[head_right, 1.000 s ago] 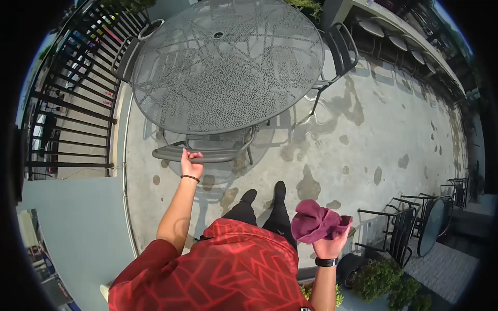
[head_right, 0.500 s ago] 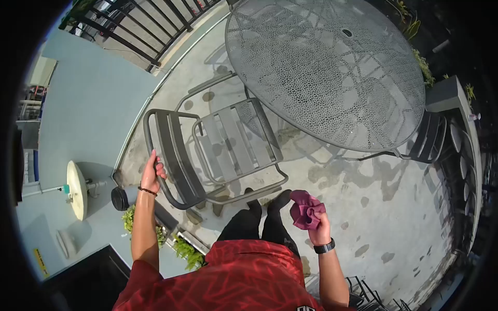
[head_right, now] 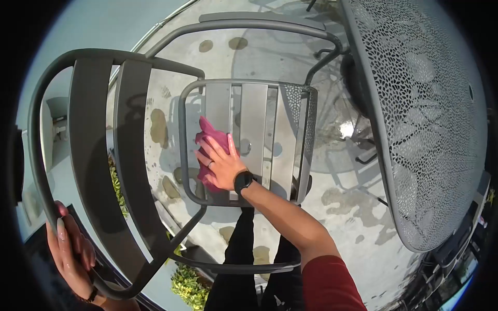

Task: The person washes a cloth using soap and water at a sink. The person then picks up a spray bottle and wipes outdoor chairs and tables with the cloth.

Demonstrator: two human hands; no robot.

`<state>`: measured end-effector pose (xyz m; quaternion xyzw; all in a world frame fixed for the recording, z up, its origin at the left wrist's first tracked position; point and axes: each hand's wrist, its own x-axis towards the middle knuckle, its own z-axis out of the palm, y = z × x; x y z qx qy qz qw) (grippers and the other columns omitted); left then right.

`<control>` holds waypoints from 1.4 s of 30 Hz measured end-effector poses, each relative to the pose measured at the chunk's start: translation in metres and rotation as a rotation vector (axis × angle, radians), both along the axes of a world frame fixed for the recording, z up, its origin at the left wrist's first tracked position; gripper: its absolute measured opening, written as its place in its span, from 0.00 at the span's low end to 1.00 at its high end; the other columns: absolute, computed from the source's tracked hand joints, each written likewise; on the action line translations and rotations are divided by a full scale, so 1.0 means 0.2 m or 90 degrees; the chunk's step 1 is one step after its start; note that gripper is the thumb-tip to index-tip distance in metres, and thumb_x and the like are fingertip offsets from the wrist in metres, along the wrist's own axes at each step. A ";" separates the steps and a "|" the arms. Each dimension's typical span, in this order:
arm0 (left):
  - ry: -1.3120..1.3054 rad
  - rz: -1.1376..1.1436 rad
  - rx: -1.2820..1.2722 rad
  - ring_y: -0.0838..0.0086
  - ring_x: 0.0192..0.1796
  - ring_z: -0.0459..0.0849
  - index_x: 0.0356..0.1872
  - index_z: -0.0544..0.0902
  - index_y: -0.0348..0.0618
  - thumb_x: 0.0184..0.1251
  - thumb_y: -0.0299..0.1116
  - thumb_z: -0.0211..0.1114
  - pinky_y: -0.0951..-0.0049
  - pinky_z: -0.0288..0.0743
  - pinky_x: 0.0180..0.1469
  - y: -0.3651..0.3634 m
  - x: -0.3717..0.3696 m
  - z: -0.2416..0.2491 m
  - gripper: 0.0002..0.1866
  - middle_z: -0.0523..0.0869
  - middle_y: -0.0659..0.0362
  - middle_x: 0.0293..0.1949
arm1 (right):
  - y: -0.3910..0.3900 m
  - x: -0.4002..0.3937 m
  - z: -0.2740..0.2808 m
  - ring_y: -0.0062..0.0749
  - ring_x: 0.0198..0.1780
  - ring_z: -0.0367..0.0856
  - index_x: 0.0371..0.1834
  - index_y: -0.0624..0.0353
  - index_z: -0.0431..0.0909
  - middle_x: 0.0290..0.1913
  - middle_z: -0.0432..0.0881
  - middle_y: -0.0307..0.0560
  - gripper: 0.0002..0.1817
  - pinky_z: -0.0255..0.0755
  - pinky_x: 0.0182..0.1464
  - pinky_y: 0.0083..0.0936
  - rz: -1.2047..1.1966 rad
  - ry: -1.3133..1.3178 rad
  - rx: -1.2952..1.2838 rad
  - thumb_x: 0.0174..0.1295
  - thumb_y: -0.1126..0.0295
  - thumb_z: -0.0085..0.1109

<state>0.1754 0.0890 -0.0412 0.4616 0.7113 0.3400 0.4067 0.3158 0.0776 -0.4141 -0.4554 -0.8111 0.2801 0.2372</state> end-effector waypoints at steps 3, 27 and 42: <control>-0.208 -0.038 -0.156 0.81 0.16 0.66 0.48 0.73 0.38 0.70 0.31 0.48 0.83 0.59 0.17 0.00 -0.17 0.12 0.11 0.71 0.64 0.21 | 0.54 0.08 0.01 0.53 0.75 0.46 0.68 0.51 0.64 0.74 0.53 0.52 0.35 0.37 0.69 0.69 -0.211 -0.020 0.097 0.54 0.60 0.58; -0.133 0.045 -0.189 0.81 0.17 0.67 0.36 0.72 0.44 0.69 0.37 0.49 0.81 0.66 0.22 0.05 0.08 0.09 0.08 0.67 0.66 0.17 | 0.14 0.75 0.10 0.48 0.59 0.74 0.50 0.66 0.74 0.55 0.76 0.54 0.24 0.68 0.60 0.35 -0.379 0.128 0.057 0.46 0.74 0.62; -0.285 -0.141 -0.155 0.76 0.22 0.75 0.41 0.77 0.42 0.68 0.36 0.55 0.78 0.71 0.30 0.06 0.05 0.12 0.09 0.76 0.60 0.24 | 0.25 0.85 -0.25 0.60 0.55 0.74 0.71 0.60 0.56 0.56 0.75 0.62 0.36 0.63 0.63 0.43 -0.687 -0.299 -0.068 0.63 0.53 0.51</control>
